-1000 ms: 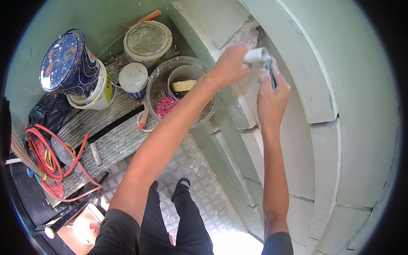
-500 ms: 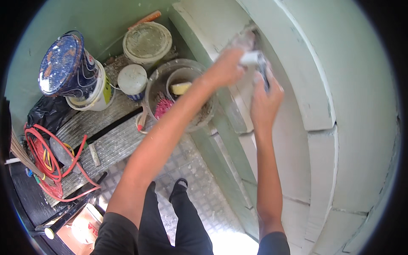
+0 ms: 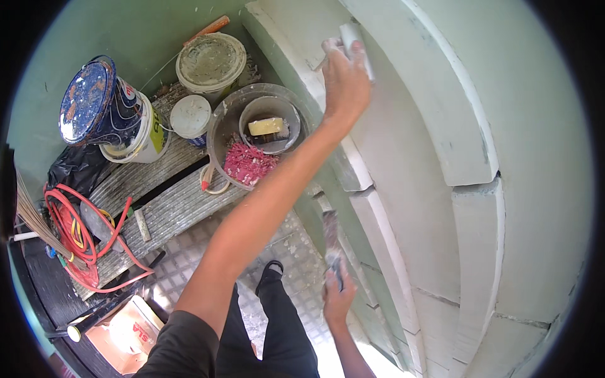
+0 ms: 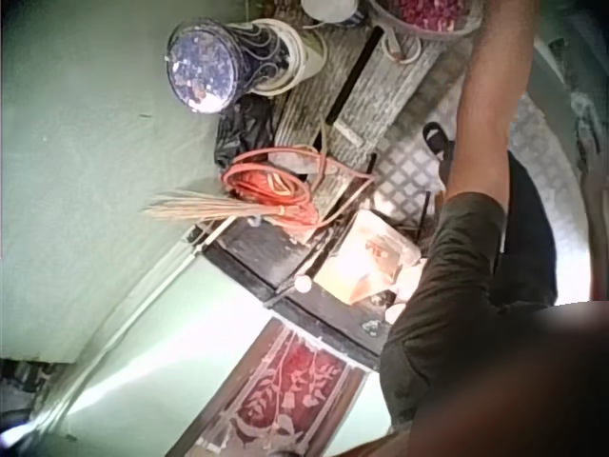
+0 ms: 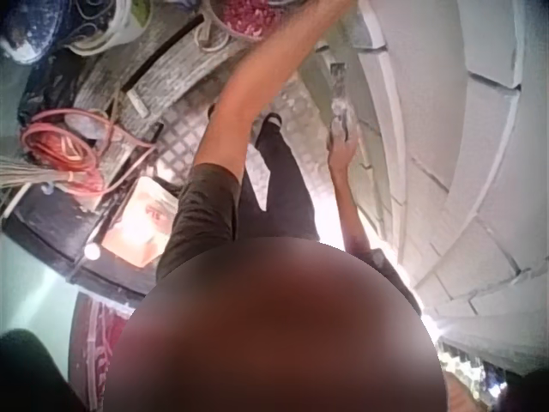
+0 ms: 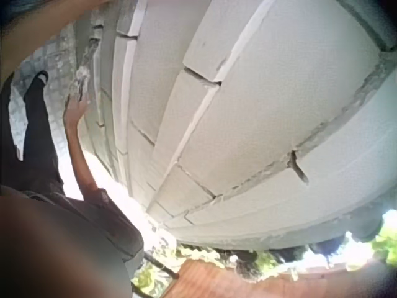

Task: Applying and smoothing grout or putty between white wall panels using a putty knife and a sanding block.

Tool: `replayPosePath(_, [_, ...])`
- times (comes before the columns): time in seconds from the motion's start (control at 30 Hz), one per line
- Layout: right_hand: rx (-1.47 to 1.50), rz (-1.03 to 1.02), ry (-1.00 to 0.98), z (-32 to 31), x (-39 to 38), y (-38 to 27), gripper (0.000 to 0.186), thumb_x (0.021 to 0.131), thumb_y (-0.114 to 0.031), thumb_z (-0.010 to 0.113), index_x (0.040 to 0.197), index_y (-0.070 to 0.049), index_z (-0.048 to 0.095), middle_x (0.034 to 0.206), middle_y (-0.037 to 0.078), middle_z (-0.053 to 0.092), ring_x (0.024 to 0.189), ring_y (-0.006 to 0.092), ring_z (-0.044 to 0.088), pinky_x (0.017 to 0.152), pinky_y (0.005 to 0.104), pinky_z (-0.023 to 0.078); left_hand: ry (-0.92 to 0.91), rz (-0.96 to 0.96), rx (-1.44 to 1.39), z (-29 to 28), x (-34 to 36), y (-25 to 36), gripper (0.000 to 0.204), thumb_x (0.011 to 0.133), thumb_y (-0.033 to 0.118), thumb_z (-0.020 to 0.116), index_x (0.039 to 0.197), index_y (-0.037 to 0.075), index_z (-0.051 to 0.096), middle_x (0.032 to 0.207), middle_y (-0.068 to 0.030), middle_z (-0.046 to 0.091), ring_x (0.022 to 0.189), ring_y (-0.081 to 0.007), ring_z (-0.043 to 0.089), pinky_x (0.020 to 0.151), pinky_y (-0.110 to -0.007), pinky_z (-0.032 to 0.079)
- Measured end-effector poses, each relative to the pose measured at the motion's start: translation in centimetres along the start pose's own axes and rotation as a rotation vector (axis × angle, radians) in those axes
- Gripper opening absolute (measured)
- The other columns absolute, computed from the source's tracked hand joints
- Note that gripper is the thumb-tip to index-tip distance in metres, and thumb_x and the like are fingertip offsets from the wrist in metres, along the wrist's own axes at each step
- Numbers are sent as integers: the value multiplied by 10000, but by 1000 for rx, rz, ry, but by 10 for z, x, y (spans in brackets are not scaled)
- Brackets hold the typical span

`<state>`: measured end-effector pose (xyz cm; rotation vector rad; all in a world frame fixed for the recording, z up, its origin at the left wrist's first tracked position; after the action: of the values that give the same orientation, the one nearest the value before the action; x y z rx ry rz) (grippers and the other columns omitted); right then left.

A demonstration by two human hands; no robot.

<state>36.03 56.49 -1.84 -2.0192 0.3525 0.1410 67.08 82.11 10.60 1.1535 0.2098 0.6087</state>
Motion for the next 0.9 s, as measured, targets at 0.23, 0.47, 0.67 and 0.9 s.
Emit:
replayPosePath(0.23, [62,76,-86,-18,-25,28,520,973,-131,581,1429,93,472,776,14,541,487,45,403,409,227,312,-50,103,190,24,-43,26,252,959,77,552,1091,-64,391,835,-299,658,828,-487,671,753,-546,497])
replayPosePath(0.47, [78,111,-101,-19,-16,44,486,968,-120,583,1400,90,507,773,-1,525,474,32,388,390,225,284,223,139,133,15,-23,15,370,939,25,559,1204,-109,338,947,-377,640,905,-558,620,850,-583,458])
replayPosePath(0.67, [-666,-759,50,-44,31,-62,471,909,-47,604,1358,84,551,1197,239,653,929,358,629,838,440,498,61,7,36,22,-22,17,375,965,44,527,1249,-94,326,996,-371,627,919,-544,603,844,-581,435])
replayPosePath(0.9, [-854,-1227,-80,13,126,-109,426,811,3,664,1237,0,639,1012,199,609,932,379,610,801,450,526,15,33,-131,41,-66,17,243,958,10,517,1127,-42,351,806,-283,649,767,-537,623,749,-606,441])
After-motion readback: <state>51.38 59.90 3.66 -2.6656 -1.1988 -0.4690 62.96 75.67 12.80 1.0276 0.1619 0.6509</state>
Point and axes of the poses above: each hand's wrist, its own x-axis towards the middle knuckle, its own z-axis out of the palm, y = z × x, the point moved 10 cm from there along x, towards the middle knuckle
